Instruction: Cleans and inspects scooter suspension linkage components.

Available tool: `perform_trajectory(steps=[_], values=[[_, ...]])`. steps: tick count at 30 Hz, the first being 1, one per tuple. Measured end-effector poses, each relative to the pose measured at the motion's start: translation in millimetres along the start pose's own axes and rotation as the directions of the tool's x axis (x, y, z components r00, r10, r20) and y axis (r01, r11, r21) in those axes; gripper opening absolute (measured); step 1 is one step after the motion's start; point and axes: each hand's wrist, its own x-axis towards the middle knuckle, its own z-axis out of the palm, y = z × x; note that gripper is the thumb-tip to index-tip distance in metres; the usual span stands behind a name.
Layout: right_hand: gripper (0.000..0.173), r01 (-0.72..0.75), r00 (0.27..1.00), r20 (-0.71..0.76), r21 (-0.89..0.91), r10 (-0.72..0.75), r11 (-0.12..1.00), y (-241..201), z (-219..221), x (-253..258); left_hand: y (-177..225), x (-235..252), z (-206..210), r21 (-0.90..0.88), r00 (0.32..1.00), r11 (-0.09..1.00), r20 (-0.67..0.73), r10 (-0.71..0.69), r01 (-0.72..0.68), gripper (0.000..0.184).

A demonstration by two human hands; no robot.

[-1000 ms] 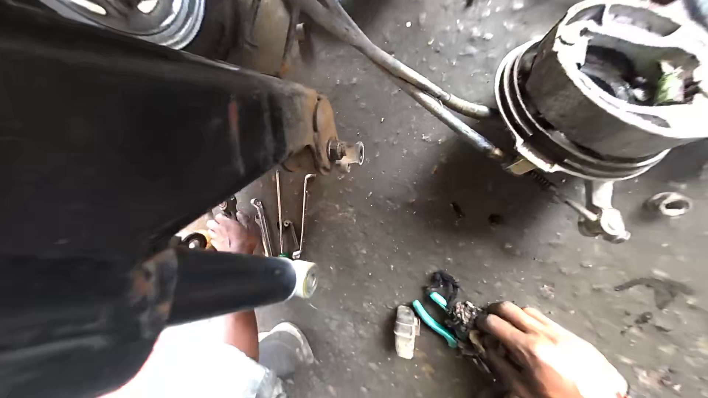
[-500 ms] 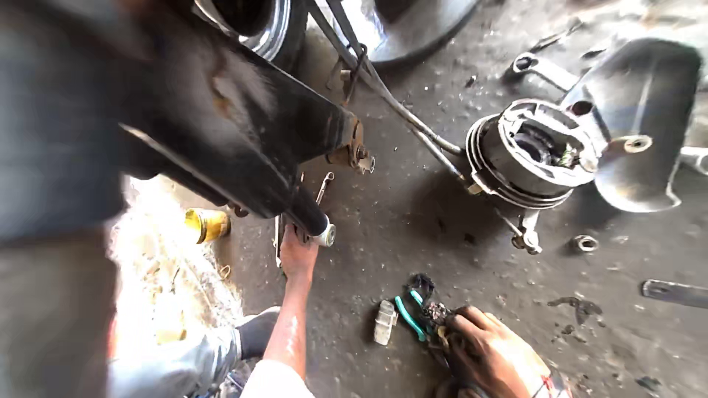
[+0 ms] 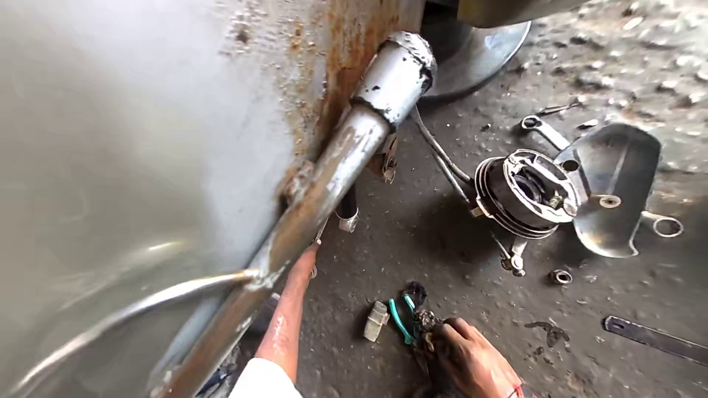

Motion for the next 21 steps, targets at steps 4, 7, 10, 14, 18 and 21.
perform_trajectory(steps=[4,7,10,14,18,21], values=[[0.028,-0.023,0.998,0.059,-0.049,0.026,0.999,-4,-3,2,-15,6,2,-0.146,0.997,0.988,-0.059,-0.054,0.044,0.053],[0.028,-0.041,0.993,0.111,-0.065,0.048,0.997,-10,-11,-2,21,-15,-8,-0.007,0.990,0.993,-0.082,-0.116,0.115,0.051],[0.027,-0.049,0.991,0.125,-0.065,0.056,0.997,-12,-15,-7,37,-32,-5,0.192,0.967,0.979,-0.226,0.114,-0.070,0.052],[0.027,-0.020,0.993,0.113,-0.082,0.029,0.996,-8,-11,-6,80,-42,-18,0.217,0.990,0.966,0.007,-0.144,0.139,0.050],[0.037,-0.075,0.983,0.157,-0.126,0.095,0.989,-20,-20,-3,91,-48,-12,0.131,0.976,0.967,0.000,-0.219,0.217,0.046],[0.064,-0.118,0.986,0.100,-0.139,0.132,0.983,-37,-34,-10,71,-42,-13,0.003,0.976,0.976,-0.017,-0.218,0.218,0.048]])
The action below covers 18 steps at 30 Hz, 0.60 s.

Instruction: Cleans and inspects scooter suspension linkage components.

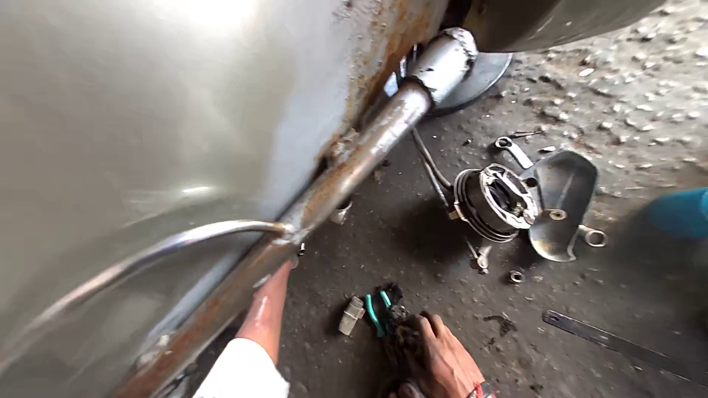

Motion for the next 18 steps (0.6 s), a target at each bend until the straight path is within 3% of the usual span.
perform_trajectory(steps=[3,6,8,10,14,18], values=[[0.073,0.037,0.975,-0.220,-0.015,-0.040,0.999,-5,-9,-13,-51,12,6,-0.181,0.991,0.975,-0.050,0.122,-0.129,0.045],[0.055,0.141,0.953,-0.286,0.128,-0.100,0.982,-16,-23,-14,-67,-54,0,-0.420,0.989,0.906,0.110,0.096,-0.041,0.039],[0.043,0.256,0.930,-0.320,0.201,-0.183,0.946,-25,-26,-9,-73,-102,5,-0.482,0.975,0.876,0.196,0.107,0.001,0.031],[0.037,0.340,0.897,-0.356,0.181,-0.261,0.923,-33,-24,-2,-81,-137,20,-0.471,0.961,0.881,0.220,0.168,-0.046,0.032],[0.037,0.411,0.876,-0.330,0.132,-0.351,0.902,-40,-33,7,-90,-178,41,-0.244,0.928,0.911,0.087,0.363,-0.334,0.029],[0.032,0.471,0.840,-0.331,0.050,-0.430,0.881,-35,-45,5,-96,-193,36,-0.265,0.932,0.910,0.085,0.352,-0.319,0.030]])
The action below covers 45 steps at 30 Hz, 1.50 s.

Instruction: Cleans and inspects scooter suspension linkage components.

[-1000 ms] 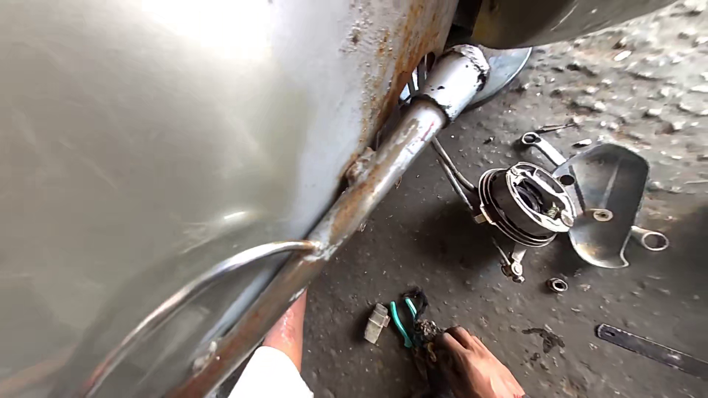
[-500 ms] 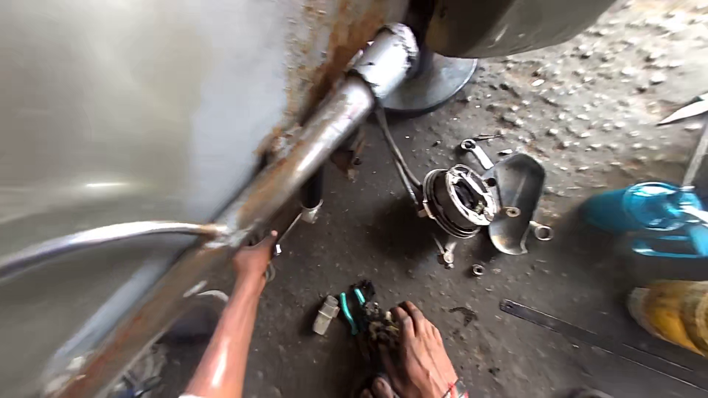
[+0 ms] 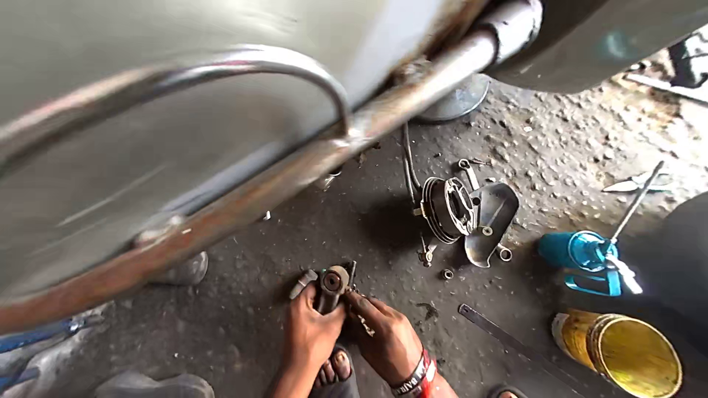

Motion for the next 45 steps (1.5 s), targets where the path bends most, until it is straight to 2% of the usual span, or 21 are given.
perform_trajectory(steps=[4,6,8,10,13,15,17,19,21,23,25,28,29,31,34,36,38,40,43,45], values=[[0.024,0.068,0.995,0.082,-0.094,-0.060,0.993,0,-12,6,0,-16,-7,-0.073,0.998,0.996,0.053,-0.043,0.047,0.033],[0.023,0.110,0.985,0.143,-0.078,-0.098,0.991,-2,-22,9,-1,-22,-11,-0.116,0.997,0.992,0.067,-0.048,0.055,0.035],[0.024,0.120,0.966,0.236,-0.059,-0.103,0.991,-2,-40,14,-3,-27,-16,-0.195,0.994,0.979,0.101,-0.043,0.062,0.046],[0.023,0.123,0.934,0.349,-0.093,-0.083,0.988,1,-72,21,-5,-34,-19,-0.321,0.986,0.943,0.162,-0.032,0.083,0.051],[0.023,0.146,0.870,0.493,-0.214,-0.022,0.966,1,-142,32,1,-45,-19,-0.446,0.967,0.889,0.254,0.017,0.101,0.046],[0.024,0.199,0.874,0.485,-0.291,-0.035,0.936,-5,-188,31,7,-50,-16,-0.436,0.957,0.895,0.287,0.043,0.091,0.046],[0.027,0.286,0.886,0.449,-0.342,-0.111,0.895,-15,-226,26,16,-53,-11,-0.346,0.958,0.938,0.276,0.083,0.018,0.048],[0.029,0.382,0.882,0.410,-0.334,-0.232,0.862,-30,-253,21,28,-56,-8,-0.216,0.952,0.974,0.274,0.133,-0.074,0.045],[0.027,0.437,0.877,0.343,-0.281,-0.336,0.854,-47,-267,16,40,-57,-3,-0.182,0.929,0.975,0.324,0.179,-0.124,0.037],[0.025,0.418,0.896,0.268,-0.232,-0.355,0.879,-62,-267,8,46,-59,6,-0.241,0.903,0.964,0.379,0.203,-0.115,0.036],[0.022,0.322,0.938,0.185,-0.158,-0.293,0.933,-62,-244,-2,51,-63,16,-0.232,0.884,0.969,0.431,0.182,-0.086,0.039],[0.019,0.258,0.965,0.060,-0.072,-0.254,0.963,-17,-175,-13,54,-64,23,-0.109,0.846,0.993,0.526,0.088,-0.036,0.042],[0.019,0.231,0.972,0.052,-0.058,-0.228,0.971,-11,-167,-20,51,-68,24,-0.078,0.832,0.997,0.553,0.036,0.009,0.042],[0.020,0.167,0.986,0.021,-0.034,-0.167,0.985,-18,-180,-25,44,-72,25,-0.044,0.815,0.997,0.579,-0.029,0.067,0.044],[0.020,0.192,0.981,-0.008,-0.032,-0.192,0.981,-30,-209,-17,38,-74,28,-0.088,0.810,0.993,0.586,-0.012,0.078,0.044],[0.018,0.234,0.972,0.030,-0.038,-0.233,0.971,-27,-199,-21,42,-74,27,-0.090,0.796,0.992,0.605,-0.017,0.089,0.043],[0.019,0.254,0.966,0.059,-0.068,-0.250,0.965,-4,-171,-27,51,-72,26,-0.081,0.774,0.992,0.633,-0.025,0.099,0.043],[0.019,0.232,0.973,0.035,-0.064,-0.230,0.971,0,-168,-28,51,-70,28,-0.066,0.759,0.992,0.650,-0.042,0.111,0.042],[0.015,0.238,0.970,-0.031,-0.083,-0.241,0.968,-30,-200,-24,45,-75,33,-0.092,0.788,0.992,0.616,-0.013,0.088,0.041],[0.015,0.277,0.960,-0.017,-0.077,-0.280,0.958,-36,-210,-24,44,-76,34,-0.123,0.814,0.991,0.581,0.029,0.052,0.039]])
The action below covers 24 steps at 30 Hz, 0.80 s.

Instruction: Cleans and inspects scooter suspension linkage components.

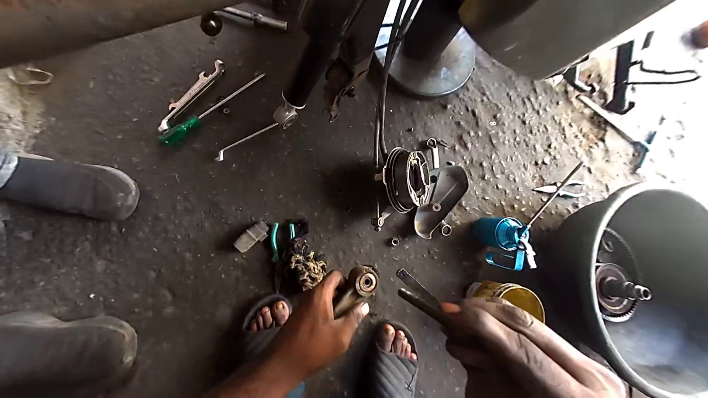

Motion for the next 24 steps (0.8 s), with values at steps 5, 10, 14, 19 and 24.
perform_trajectory(steps=[5,10,14,19,24], values=[[0.018,0.020,1.000,0.024,0.005,-0.020,1.000,32,40,-23,13,1,-1,0.044,0.999,0.999,0.043,0.010,-0.012,0.040],[0.014,-0.028,1.000,-0.004,-0.004,0.028,1.000,1,-9,-5,4,0,5,0.005,1.000,1.000,0.010,0.023,-0.023,0.036],[0.020,0.016,0.995,0.099,-0.017,-0.014,1.000,42,42,-32,20,-2,4,-0.049,0.993,0.995,0.065,0.095,-0.091,0.035],[0.018,-0.054,0.998,0.030,0.014,0.053,0.998,19,7,-22,8,1,6,0.015,0.997,1.000,0.077,-0.004,0.003,0.038],[0.018,-0.026,0.999,-0.025,0.018,0.026,0.999,17,-14,-21,-6,3,2,0.053,1.000,0.999,0.009,-0.004,0.003,0.036]])
